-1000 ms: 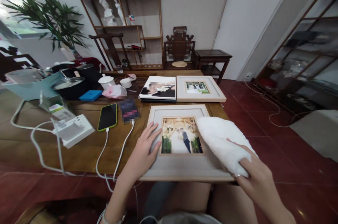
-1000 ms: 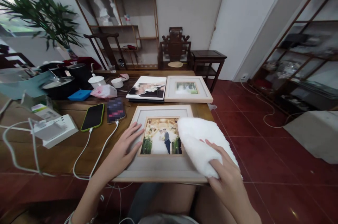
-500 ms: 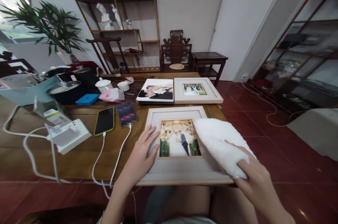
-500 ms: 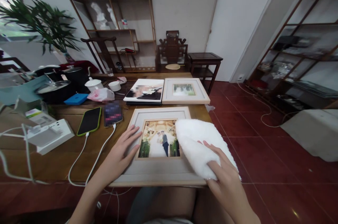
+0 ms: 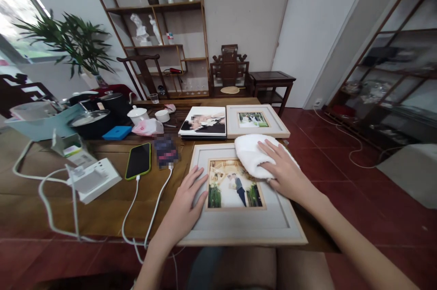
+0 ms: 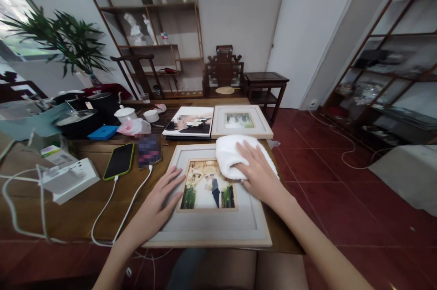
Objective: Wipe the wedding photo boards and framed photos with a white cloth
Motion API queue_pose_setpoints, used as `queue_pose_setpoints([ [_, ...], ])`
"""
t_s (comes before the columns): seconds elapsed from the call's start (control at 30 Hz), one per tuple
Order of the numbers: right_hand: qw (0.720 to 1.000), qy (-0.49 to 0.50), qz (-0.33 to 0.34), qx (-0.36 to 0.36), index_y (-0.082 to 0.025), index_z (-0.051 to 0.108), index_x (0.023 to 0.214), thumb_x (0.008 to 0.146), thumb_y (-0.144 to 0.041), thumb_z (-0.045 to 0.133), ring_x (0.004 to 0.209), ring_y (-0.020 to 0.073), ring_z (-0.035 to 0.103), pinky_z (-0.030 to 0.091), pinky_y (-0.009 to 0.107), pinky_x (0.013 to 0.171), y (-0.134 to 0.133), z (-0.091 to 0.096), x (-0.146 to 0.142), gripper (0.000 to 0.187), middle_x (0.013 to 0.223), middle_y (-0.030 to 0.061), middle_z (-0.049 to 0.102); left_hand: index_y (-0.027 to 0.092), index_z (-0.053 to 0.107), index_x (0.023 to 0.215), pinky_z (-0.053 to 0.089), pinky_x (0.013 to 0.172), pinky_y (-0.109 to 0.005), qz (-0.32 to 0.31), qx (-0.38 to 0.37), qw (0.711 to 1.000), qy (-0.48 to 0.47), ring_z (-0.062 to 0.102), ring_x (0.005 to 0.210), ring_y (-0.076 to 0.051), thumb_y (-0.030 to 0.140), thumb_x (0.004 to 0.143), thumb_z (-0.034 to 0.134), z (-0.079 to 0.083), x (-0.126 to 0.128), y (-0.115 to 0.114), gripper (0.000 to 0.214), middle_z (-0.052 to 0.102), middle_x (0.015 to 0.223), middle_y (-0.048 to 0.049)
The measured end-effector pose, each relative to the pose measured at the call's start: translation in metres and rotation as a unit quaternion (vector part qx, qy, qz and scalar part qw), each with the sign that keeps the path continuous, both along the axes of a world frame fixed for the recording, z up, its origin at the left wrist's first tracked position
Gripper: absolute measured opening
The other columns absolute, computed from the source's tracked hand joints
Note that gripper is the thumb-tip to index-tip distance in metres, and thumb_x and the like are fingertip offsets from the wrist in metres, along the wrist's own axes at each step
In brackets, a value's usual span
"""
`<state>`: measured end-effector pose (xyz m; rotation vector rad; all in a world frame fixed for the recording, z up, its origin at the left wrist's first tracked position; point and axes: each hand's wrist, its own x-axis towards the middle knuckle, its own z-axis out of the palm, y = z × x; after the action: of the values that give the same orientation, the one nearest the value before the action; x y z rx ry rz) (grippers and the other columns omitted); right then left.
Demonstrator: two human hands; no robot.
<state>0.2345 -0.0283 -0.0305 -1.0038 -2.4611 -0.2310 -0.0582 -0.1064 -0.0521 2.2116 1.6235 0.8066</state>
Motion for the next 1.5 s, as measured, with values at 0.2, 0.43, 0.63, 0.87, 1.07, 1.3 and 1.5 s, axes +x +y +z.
queue_pose_setpoints([
  [0.2, 0.997, -0.045, 0.014, -0.056, -0.015, 0.062, 0.104, 0.065, 0.003, 0.046, 0.136, 0.0327, 0.027, 0.025, 0.061, 0.107, -0.001, -0.005, -0.006, 0.046, 0.131, 0.0145, 0.055, 0.020, 0.047, 0.132, 0.026, 0.113, -0.048, 0.017, -0.003, 1.000, -0.005, 0.025, 0.140, -0.023, 0.030, 0.093, 0.041, 0.000, 0.001, 0.001, 0.040, 0.040, 0.146, -0.0108],
  [0.43, 0.996, -0.076, 0.043, -0.013, -0.022, 0.063, 0.093, 0.056, -0.008, 0.052, 0.123, 0.0377, 0.047, 0.038, 0.062, 0.096, -0.090, 0.007, -0.001, 0.041, 0.126, 0.0110, 0.060, 0.020, 0.047, 0.133, 0.026, 0.113, -0.047, 0.027, -0.001, 1.000, -0.014, 0.027, 0.139, -0.023, 0.030, 0.094, 0.039, -0.003, 0.001, 0.002, 0.041, 0.039, 0.147, -0.0101],
  [0.63, 0.991, -0.099, 0.086, 0.028, -0.026, 0.062, 0.089, 0.056, -0.012, 0.049, 0.114, 0.0327, 0.055, 0.049, 0.051, 0.085, -0.117, 0.017, 0.007, 0.038, 0.125, 0.0072, 0.061, 0.016, 0.046, 0.134, 0.027, 0.113, -0.048, 0.013, -0.006, 1.000, 0.009, 0.027, 0.140, -0.024, 0.031, 0.094, 0.038, -0.004, -0.001, 0.005, 0.044, 0.040, 0.146, -0.0128],
  [0.87, 0.995, -0.022, -0.086, -0.052, -0.014, 0.064, 0.106, 0.068, -0.005, 0.046, 0.130, 0.0302, 0.039, 0.031, 0.052, 0.107, -0.022, -0.003, -0.009, 0.043, 0.128, 0.0177, 0.057, 0.014, 0.047, 0.133, 0.028, 0.113, -0.045, 0.005, -0.002, 1.000, 0.015, 0.028, 0.139, -0.024, 0.031, 0.093, 0.039, -0.005, -0.003, 0.007, 0.044, 0.042, 0.145, -0.0125],
  [1.07, 0.995, -0.068, -0.046, -0.065, -0.014, 0.061, 0.115, 0.071, -0.004, 0.046, 0.135, 0.0319, 0.030, 0.023, 0.055, 0.109, 0.028, 0.001, -0.020, 0.048, 0.133, 0.0143, 0.053, 0.015, 0.051, 0.130, 0.029, 0.112, -0.045, 0.014, 0.003, 1.000, 0.005, 0.029, 0.138, -0.023, 0.030, 0.092, 0.041, -0.005, -0.002, 0.006, 0.042, 0.043, 0.144, -0.0116],
  [1.3, 0.984, -0.106, 0.002, -0.145, -0.020, 0.065, 0.109, 0.068, -0.009, 0.053, 0.132, 0.0339, 0.036, 0.022, 0.059, 0.109, -0.053, 0.009, -0.022, 0.044, 0.134, 0.0110, 0.053, 0.015, 0.052, 0.129, 0.031, 0.111, -0.046, 0.025, 0.027, 0.999, -0.014, 0.033, 0.137, -0.023, 0.030, 0.092, 0.042, -0.010, -0.003, 0.008, 0.042, 0.046, 0.142, -0.0116],
  [1.5, 0.988, -0.096, 0.116, -0.046, -0.029, 0.065, 0.088, 0.074, -0.015, 0.059, 0.118, 0.0268, 0.053, 0.043, 0.046, 0.099, -0.116, 0.001, -0.013, 0.021, 0.128, 0.0012, 0.060, 0.014, 0.054, 0.128, 0.033, 0.110, -0.045, 0.013, 0.014, 1.000, -0.018, 0.038, 0.134, -0.024, 0.031, 0.091, 0.043, -0.006, -0.003, 0.010, 0.043, 0.049, 0.139, -0.0121],
])
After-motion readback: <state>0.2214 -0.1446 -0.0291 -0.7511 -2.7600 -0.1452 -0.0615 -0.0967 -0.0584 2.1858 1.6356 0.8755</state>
